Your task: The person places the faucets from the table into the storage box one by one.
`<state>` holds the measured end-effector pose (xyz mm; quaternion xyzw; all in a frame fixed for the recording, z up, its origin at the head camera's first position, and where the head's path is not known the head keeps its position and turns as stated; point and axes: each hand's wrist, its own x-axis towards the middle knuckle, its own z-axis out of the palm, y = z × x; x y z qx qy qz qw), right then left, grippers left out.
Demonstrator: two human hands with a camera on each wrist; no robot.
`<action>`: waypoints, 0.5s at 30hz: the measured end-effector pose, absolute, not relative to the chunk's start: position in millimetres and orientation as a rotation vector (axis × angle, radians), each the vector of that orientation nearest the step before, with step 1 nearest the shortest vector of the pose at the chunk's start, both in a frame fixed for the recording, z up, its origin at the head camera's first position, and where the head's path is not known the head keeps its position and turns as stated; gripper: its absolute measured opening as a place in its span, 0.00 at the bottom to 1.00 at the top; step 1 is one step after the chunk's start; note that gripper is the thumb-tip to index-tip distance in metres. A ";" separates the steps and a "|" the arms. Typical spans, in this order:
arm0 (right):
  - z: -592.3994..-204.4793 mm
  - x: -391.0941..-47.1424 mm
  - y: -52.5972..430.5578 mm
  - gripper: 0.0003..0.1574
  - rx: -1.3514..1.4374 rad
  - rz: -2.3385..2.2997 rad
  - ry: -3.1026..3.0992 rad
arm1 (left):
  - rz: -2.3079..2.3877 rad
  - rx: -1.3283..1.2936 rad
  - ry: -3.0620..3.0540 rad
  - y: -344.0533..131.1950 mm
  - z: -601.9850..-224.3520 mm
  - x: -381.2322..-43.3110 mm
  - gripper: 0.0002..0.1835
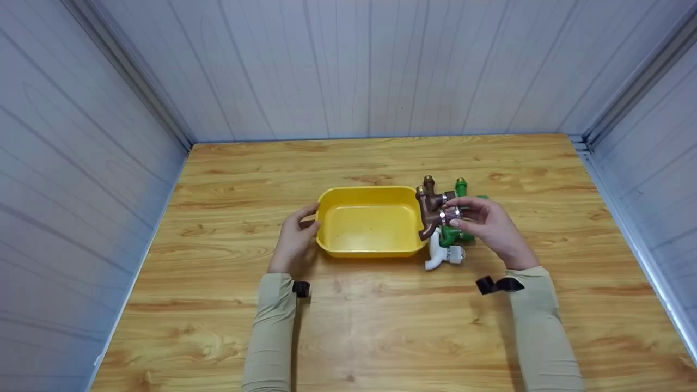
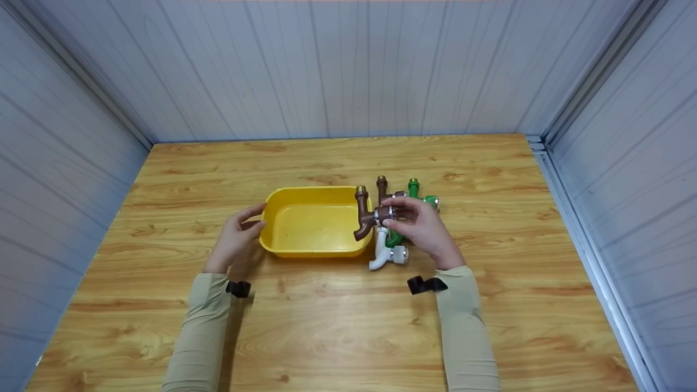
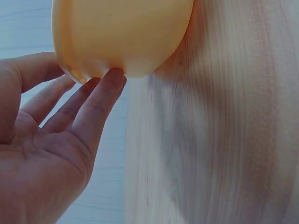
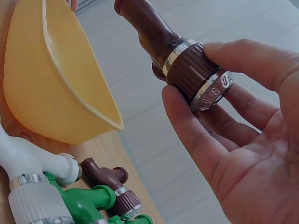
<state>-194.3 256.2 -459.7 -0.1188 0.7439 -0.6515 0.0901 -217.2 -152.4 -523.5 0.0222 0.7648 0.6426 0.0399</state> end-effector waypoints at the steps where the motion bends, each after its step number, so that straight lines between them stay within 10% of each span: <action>1: -459.8 -194.8 254.3 0.26 -0.352 -1.948 2.201 | 1.968 0.074 2.351 -152.6 -523.8 -217.5 0.24; 15: -467.9 -206.3 217.9 0.27 -0.358 -1.896 2.183 | 1.998 0.027 2.291 -152.2 -523.9 -216.8 0.24</action>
